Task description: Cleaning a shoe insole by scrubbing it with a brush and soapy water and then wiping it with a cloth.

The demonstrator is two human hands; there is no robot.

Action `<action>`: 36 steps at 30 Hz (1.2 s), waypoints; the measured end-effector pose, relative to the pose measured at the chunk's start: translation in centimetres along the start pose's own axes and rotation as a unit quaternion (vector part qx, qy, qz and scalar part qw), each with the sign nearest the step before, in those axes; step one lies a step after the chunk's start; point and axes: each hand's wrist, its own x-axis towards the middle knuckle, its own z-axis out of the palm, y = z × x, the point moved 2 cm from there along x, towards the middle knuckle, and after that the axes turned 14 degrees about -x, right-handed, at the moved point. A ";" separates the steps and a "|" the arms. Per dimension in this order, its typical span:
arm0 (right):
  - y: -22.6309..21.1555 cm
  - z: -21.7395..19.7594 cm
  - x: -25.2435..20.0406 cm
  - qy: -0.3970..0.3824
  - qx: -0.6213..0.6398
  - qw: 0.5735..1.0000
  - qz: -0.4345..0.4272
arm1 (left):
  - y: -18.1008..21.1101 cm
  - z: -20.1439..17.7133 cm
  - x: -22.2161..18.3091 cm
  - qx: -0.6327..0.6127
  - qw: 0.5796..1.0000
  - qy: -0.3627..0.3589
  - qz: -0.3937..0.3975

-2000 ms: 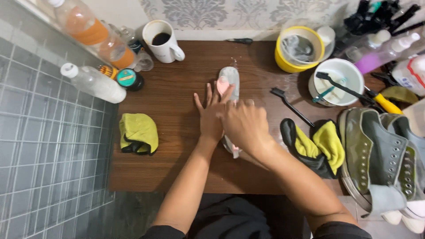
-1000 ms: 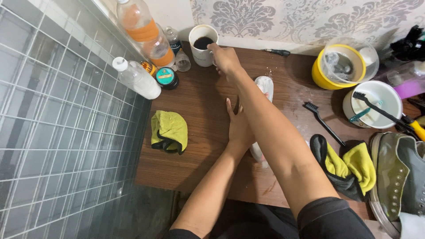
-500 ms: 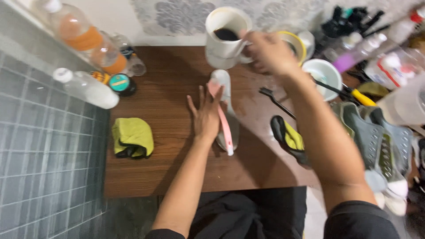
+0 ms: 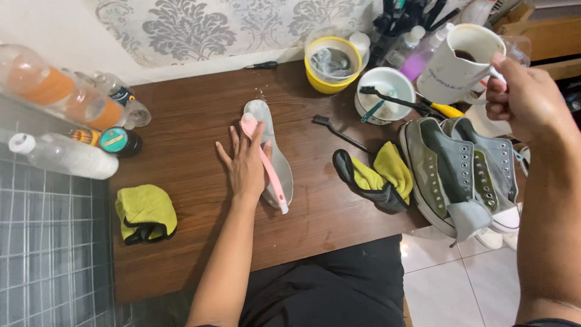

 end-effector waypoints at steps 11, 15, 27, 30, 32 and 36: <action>9.7 1.0 8.4 0.001 0.178 0.977 0.122 | 0.3 0.0 0.0 -0.011 1.000 -0.003 0.000; 8.1 2.3 8.5 0.008 0.139 0.977 0.161 | -0.5 0.7 0.1 0.009 1.000 0.011 0.004; 14.5 5.3 17.0 0.035 0.167 0.971 0.167 | 0.2 0.1 0.3 -0.007 1.000 -0.015 -0.019; 13.5 5.6 16.5 0.043 0.159 0.974 0.156 | 0.0 0.2 0.3 -0.004 1.000 -0.011 -0.016; 14.1 5.8 17.6 0.045 0.169 0.972 0.160 | 0.0 0.4 0.4 0.004 1.000 -0.005 -0.011; 13.6 6.3 18.1 0.068 0.193 0.961 0.184 | 0.0 0.4 0.4 0.010 1.000 0.008 -0.001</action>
